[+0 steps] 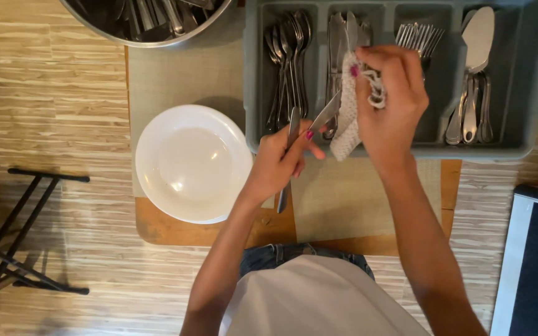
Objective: Polish silverware and sort it into a tray.
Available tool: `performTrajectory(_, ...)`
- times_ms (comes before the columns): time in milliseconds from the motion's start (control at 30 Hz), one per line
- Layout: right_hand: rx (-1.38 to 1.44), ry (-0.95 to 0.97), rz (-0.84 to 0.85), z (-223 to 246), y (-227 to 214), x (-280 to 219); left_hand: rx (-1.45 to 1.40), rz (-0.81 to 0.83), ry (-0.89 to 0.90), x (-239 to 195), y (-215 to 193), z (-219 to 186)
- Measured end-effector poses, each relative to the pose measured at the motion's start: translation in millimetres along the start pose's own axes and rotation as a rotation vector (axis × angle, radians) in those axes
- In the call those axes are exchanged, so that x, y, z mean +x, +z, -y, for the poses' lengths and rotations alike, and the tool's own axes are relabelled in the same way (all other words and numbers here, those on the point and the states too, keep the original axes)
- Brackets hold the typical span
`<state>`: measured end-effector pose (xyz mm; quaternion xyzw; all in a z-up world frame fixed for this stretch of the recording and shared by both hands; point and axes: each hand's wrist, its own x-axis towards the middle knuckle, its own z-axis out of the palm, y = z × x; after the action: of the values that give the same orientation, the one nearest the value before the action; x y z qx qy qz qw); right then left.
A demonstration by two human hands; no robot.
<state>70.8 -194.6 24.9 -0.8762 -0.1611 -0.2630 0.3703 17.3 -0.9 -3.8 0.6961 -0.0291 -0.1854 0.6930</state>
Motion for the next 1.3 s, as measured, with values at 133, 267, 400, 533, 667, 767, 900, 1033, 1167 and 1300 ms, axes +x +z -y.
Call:
performTrajectory(133, 0.019, -0.043, -0.028, -17.4, 21.9, -23.8, -0.026, 0.009, 0.033, 3.6, 3.0, 5.4)
performTrajectory(267, 0.095, -0.066, 0.116, 20.8, 14.5, -39.2, -0.059, -0.031, -0.043, 10.7, 7.4, 5.6)
performTrajectory(400, 0.265, 0.097, 0.217, 12.6, -0.5, -60.7, -0.158, 0.021, 0.013, 9.5, 5.0, 30.5)
performTrajectory(533, 0.428, 0.467, 0.046, -23.6, -3.8, -78.1, -0.25, 0.101, -0.062, 11.3, -0.9, 20.0)
performTrajectory(667, 1.009, 0.445, 0.146, 4.2, -17.7, -31.2, -0.325, 0.305, -0.073, 13.5, 1.4, 15.2)
performTrajectory(767, 1.117, 0.389, 0.226, 10.7, -19.3, -18.6, -0.414, 0.364, -0.1, 12.9, 2.9, 12.4)
performTrajectory(900, 0.837, 0.444, 0.193, -12.7, -13.2, -41.8, -0.367, 0.27, -0.177, 13.4, 11.0, 17.7)
performTrajectory(1033, 0.728, 0.407, 0.069, -20.4, -10.7, -44.1, -0.216, 0.191, -0.037, 5.8, 11.3, 3.2)
performTrajectory(1167, 0.482, 0.329, -0.078, -12.1, -13.5, -28.8, -0.03, 0.123, 0.013, 4.6, 17.8, -14.6)
performTrajectory(1300, 0.108, 0.172, -0.238, 0.5, -24.9, -8.3, -0.01, 0.122, -0.002, 3.6, 20.4, -15.9)
